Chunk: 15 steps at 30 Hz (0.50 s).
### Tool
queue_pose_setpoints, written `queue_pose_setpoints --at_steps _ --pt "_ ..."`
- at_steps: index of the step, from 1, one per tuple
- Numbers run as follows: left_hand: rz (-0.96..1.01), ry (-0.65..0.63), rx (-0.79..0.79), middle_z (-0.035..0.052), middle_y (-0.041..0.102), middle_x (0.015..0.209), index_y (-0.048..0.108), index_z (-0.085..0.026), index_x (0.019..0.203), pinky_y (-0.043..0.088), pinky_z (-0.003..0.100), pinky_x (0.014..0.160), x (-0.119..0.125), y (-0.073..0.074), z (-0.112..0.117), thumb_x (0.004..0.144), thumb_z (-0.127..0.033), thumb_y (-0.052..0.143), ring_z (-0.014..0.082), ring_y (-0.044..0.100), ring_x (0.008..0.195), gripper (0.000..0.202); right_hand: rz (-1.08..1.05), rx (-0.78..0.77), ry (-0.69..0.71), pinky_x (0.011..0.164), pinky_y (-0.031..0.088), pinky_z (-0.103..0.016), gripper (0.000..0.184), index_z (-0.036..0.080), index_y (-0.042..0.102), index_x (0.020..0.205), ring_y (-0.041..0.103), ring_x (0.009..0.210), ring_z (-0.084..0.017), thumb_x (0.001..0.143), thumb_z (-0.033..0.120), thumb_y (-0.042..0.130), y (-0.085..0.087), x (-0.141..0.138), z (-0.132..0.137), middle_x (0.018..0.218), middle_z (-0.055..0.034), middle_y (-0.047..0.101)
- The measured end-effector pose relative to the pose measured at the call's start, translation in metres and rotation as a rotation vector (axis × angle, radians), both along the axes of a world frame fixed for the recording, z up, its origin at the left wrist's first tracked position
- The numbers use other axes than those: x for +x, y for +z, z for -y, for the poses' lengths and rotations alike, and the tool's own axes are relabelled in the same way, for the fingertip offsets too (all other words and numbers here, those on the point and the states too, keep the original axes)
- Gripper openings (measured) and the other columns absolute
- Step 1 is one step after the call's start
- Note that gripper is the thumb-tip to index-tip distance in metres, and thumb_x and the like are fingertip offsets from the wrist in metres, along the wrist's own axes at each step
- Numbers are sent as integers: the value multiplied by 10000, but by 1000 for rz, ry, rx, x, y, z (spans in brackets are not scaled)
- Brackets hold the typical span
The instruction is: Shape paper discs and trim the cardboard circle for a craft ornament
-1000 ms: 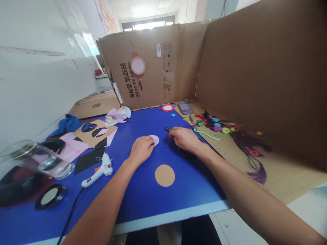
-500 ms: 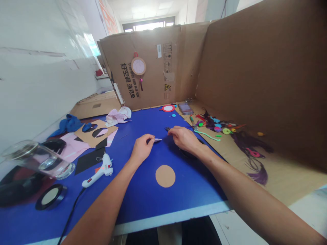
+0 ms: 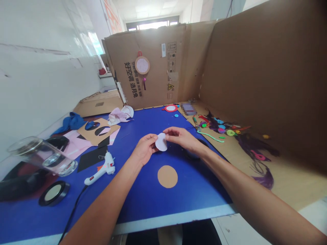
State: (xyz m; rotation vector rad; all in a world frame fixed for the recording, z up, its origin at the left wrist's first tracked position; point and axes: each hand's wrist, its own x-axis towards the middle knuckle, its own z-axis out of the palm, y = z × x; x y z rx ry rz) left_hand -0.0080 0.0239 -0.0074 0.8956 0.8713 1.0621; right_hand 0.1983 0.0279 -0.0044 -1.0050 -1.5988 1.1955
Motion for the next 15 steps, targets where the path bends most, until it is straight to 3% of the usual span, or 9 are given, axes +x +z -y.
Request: queue_pose_setpoints --at_steps 5,12,15 --pt "24 -57 -18 44 693 834 640 -169 849 598 384 762 -1 1 1 741 -282 842 189 683 780 256 -54 -11 5 967 502 -339 408 184 680 1139 666 1010 -184 785 362 776 -3 -1 -2 1132 -56 731" --pt "21 -105 -43 44 699 842 653 -170 871 604 356 711 0 0 3 767 -282 830 186 686 769 234 -1 -27 31 711 448 -262 270 175 685 904 588 742 -141 805 411 770 -5 2 -2 820 9 683" --pt "3 -123 -51 61 716 834 672 -171 921 608 354 683 1 1 3 845 -401 777 192 697 744 264 -2 -33 16 683 435 -260 269 174 674 876 565 703 -134 805 415 770 -7 2 -3 781 15 665"
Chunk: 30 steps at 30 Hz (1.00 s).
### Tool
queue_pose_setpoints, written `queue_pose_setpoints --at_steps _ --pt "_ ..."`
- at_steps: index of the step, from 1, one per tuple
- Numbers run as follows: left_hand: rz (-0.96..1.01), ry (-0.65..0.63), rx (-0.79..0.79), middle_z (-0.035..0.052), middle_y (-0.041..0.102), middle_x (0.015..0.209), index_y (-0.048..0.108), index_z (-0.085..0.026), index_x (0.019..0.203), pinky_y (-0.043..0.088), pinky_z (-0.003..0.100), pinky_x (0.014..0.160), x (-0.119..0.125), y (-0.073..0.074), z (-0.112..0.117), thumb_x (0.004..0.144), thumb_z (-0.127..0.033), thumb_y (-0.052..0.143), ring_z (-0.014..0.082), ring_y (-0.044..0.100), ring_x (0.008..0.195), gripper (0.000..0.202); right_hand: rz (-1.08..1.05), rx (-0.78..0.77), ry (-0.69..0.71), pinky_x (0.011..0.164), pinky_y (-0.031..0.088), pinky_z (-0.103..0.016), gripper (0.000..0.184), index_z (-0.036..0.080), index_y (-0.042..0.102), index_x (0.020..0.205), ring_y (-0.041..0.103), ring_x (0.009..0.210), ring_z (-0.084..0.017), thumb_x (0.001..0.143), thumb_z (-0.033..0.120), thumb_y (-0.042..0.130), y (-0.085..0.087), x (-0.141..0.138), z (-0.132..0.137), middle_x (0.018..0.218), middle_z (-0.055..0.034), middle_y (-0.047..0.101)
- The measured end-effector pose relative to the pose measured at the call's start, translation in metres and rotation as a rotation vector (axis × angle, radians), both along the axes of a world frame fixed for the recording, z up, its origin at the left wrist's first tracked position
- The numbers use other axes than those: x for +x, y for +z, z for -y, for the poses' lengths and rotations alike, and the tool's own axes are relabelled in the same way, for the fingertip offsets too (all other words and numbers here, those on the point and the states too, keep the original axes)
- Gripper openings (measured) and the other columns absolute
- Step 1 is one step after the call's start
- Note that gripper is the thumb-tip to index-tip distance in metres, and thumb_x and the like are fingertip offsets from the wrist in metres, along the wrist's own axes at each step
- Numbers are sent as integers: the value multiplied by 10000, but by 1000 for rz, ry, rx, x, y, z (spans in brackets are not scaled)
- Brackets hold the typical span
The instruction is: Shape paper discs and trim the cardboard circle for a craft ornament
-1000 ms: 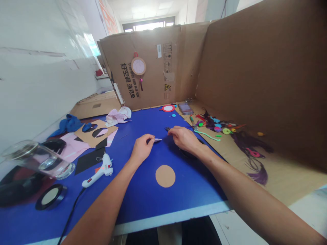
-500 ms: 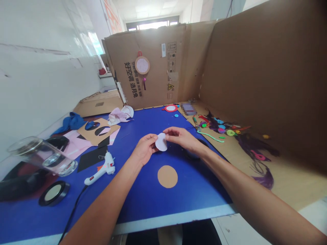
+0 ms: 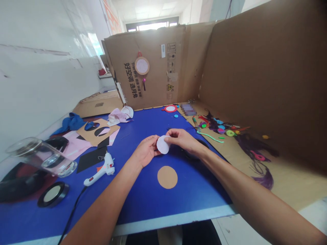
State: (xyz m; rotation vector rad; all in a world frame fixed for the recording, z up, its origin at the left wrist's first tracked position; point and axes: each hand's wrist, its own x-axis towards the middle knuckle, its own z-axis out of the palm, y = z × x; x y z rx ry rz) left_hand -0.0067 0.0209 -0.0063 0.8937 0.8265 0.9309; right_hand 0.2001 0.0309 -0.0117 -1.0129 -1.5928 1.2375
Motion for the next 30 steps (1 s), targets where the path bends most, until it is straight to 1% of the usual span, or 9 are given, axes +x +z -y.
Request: queue_pose_setpoints --at_steps 3,8,10,13,16,19,24,27,30 --pt "-86 6 16 92 736 835 693 -165 989 603 328 632 2 1 1 892 -531 713 202 712 730 379 2 -10 -16 668 434 -258 273 172 670 873 567 692 -134 797 412 775 -2 0 -2 779 12 669" --pt "-203 105 85 56 717 782 684 -163 860 584 263 574 4 1 3 776 -366 848 168 695 677 274 -23 -32 -5 641 433 -254 289 174 671 876 568 671 -135 780 420 788 -3 -1 -2 761 13 670" --pt "-220 135 94 51 707 756 678 -160 832 573 249 551 4 1 3 773 -343 847 159 685 652 256 -38 -43 -2 632 433 -254 296 173 672 876 564 657 -132 774 423 793 -2 -1 -1 748 15 665" --pt "-203 154 63 56 713 761 677 -168 882 576 257 544 4 1 3 816 -364 809 164 688 645 244 -53 -57 -1 626 440 -255 314 172 671 874 564 646 -130 765 435 802 -1 -2 0 737 17 660" --pt "-164 101 17 74 739 827 683 -175 964 593 282 570 4 0 3 831 -356 792 181 710 690 250 -54 -54 -2 628 450 -256 325 171 673 873 570 652 -132 763 445 807 -1 -2 0 741 12 664" --pt "-123 84 16 76 742 835 680 -157 919 615 307 655 5 -1 4 790 -283 816 182 720 735 225 -60 -51 0 613 441 -247 322 170 677 877 562 642 -125 767 444 805 -3 -3 -1 734 13 659" --pt "-92 235 41 58 738 808 639 -162 830 613 336 684 -3 0 -7 742 -265 809 186 714 716 217 -77 -53 -30 633 481 -251 289 183 684 900 577 642 -119 747 398 802 -3 -3 -2 754 16 661" --pt "-231 378 134 45 738 802 651 -172 849 598 327 670 -15 -1 -17 757 -306 773 186 705 704 204 -80 -74 -77 630 493 -253 268 186 686 873 595 634 -120 712 366 804 -2 -2 -3 742 17 657" --pt "-583 527 443 29 734 785 698 -187 869 576 307 702 -26 -3 -23 824 -342 698 189 699 734 161 -87 -89 -91 614 491 -245 245 186 685 846 597 618 -116 696 343 797 -1 -2 -3 726 17 657"
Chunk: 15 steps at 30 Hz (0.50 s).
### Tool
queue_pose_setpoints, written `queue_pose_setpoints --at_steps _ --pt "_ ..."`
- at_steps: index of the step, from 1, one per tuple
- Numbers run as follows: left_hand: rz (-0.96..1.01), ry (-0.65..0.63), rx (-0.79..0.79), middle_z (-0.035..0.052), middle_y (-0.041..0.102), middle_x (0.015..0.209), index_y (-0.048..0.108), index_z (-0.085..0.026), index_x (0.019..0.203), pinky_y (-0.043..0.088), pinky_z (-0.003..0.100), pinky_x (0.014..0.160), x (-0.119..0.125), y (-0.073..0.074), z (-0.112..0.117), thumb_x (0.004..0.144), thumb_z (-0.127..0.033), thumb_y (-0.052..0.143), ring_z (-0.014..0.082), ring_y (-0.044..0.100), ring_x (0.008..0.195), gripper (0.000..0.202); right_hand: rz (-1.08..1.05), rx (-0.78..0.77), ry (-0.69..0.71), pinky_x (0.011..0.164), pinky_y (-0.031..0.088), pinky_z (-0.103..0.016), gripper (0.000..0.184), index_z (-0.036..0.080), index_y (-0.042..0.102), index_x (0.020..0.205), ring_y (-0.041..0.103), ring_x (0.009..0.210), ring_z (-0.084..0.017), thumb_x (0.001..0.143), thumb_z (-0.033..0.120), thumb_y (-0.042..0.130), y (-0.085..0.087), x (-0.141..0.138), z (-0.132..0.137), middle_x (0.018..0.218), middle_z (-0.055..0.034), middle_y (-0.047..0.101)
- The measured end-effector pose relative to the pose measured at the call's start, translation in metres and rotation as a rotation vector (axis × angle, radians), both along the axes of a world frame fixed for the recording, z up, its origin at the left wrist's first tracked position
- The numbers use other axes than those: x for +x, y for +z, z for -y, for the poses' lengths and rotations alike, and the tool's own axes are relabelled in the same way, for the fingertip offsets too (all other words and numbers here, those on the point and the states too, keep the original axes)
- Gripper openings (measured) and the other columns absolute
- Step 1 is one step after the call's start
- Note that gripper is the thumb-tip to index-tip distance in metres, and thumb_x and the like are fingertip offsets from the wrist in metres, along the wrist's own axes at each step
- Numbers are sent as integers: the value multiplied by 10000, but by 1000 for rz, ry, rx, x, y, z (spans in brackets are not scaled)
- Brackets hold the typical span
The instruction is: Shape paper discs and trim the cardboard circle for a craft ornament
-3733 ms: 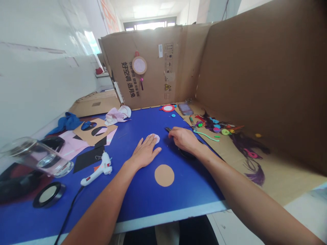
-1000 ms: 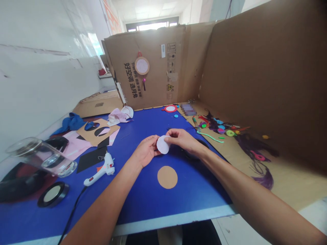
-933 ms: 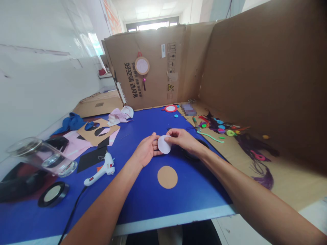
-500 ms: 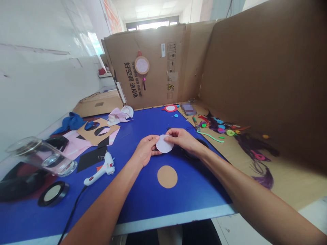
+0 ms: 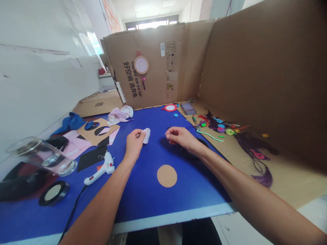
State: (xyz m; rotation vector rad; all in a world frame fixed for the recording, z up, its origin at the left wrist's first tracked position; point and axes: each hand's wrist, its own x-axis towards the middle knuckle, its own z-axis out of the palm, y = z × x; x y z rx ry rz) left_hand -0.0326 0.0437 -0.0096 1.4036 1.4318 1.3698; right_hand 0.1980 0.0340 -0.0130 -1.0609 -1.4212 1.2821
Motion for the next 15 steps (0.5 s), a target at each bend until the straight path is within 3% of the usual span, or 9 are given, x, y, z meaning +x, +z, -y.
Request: queue_pose_setpoints --at_steps 2,4,10,15 --pt "-298 -44 165 39 768 866 737 -204 902 574 316 787 -3 0 0 852 -344 677 205 717 825 161 -6 -6 2 612 496 -244 243 186 686 839 598 613 -114 688 340 797 0 0 0 726 17 658" --pt "-468 -154 250 46 797 986 767 -221 972 570 328 872 -6 2 2 881 -350 663 217 733 918 189 -11 -6 1 616 503 -244 244 187 687 837 597 613 -113 685 340 799 1 0 0 729 15 660" --pt "-649 -94 301 60 789 1187 753 -220 1184 565 367 989 -23 10 0 976 -294 534 231 738 1080 312 -32 18 -30 631 513 -243 236 192 688 840 594 627 -112 677 324 795 3 2 0 740 18 654" --pt "-1045 -407 269 80 678 1426 702 -214 1326 447 409 1177 -25 -2 7 1033 -359 461 254 609 1354 406 -12 8 -9 615 506 -240 235 187 684 834 590 613 -109 676 329 785 2 0 1 731 18 653"
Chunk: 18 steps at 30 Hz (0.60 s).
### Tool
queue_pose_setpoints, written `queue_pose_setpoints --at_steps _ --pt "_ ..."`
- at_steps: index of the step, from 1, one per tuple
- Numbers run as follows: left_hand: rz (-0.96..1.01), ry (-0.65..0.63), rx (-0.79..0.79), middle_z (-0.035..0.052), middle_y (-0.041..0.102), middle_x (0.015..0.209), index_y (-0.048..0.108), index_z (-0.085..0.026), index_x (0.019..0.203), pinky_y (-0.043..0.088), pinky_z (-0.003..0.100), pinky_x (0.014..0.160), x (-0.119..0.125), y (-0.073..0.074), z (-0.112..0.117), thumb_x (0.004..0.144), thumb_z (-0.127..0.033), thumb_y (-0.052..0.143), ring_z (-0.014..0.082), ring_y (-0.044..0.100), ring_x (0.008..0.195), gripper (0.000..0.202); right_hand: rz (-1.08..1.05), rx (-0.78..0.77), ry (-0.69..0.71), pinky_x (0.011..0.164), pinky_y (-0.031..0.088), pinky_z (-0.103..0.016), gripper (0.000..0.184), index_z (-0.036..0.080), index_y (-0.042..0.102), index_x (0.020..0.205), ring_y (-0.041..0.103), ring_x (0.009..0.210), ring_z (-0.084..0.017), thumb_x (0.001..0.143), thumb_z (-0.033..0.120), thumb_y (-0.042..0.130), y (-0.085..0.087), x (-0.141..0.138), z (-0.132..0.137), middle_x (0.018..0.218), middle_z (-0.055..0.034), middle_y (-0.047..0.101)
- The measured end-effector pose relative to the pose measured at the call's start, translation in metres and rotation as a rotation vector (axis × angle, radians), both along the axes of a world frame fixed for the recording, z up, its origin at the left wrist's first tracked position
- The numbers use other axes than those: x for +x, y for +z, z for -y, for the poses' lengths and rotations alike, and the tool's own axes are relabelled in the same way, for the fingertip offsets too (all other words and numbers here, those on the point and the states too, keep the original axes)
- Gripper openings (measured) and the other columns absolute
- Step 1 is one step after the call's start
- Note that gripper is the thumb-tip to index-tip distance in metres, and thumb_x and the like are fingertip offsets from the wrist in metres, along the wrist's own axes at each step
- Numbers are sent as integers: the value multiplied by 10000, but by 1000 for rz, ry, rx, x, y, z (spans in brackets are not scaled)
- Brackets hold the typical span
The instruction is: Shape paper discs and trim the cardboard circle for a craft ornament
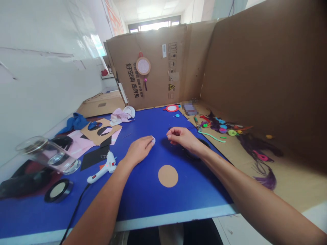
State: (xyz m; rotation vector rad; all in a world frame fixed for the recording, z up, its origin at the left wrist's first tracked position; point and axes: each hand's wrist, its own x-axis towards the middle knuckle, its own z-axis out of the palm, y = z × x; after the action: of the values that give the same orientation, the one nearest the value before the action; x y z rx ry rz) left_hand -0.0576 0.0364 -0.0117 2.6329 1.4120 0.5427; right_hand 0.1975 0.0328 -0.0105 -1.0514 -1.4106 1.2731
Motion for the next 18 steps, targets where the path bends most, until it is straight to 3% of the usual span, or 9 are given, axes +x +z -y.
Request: queue_pose_setpoints --at_steps 6,10,18 --pt "-193 -50 -58 142 449 1633 540 -146 1513 272 441 1285 13 -13 4 1069 -466 367 259 379 1542 574 -1 11 -2 624 515 -245 249 190 684 829 591 618 -111 671 349 794 -1 2 -2 731 17 657" --pt "-210 37 -83 137 311 1703 432 -166 1593 255 512 1282 15 -17 4 1071 -528 308 295 295 1578 647 3 -1 -18 626 517 -248 256 195 682 832 594 622 -115 664 346 803 -2 3 -3 729 15 657" --pt "-272 128 -150 113 203 1737 326 -210 1647 220 552 1279 10 -20 5 1054 -620 238 297 205 1606 726 5 2 -5 628 518 -252 257 193 678 835 588 621 -113 669 349 797 -3 3 -3 732 20 649"
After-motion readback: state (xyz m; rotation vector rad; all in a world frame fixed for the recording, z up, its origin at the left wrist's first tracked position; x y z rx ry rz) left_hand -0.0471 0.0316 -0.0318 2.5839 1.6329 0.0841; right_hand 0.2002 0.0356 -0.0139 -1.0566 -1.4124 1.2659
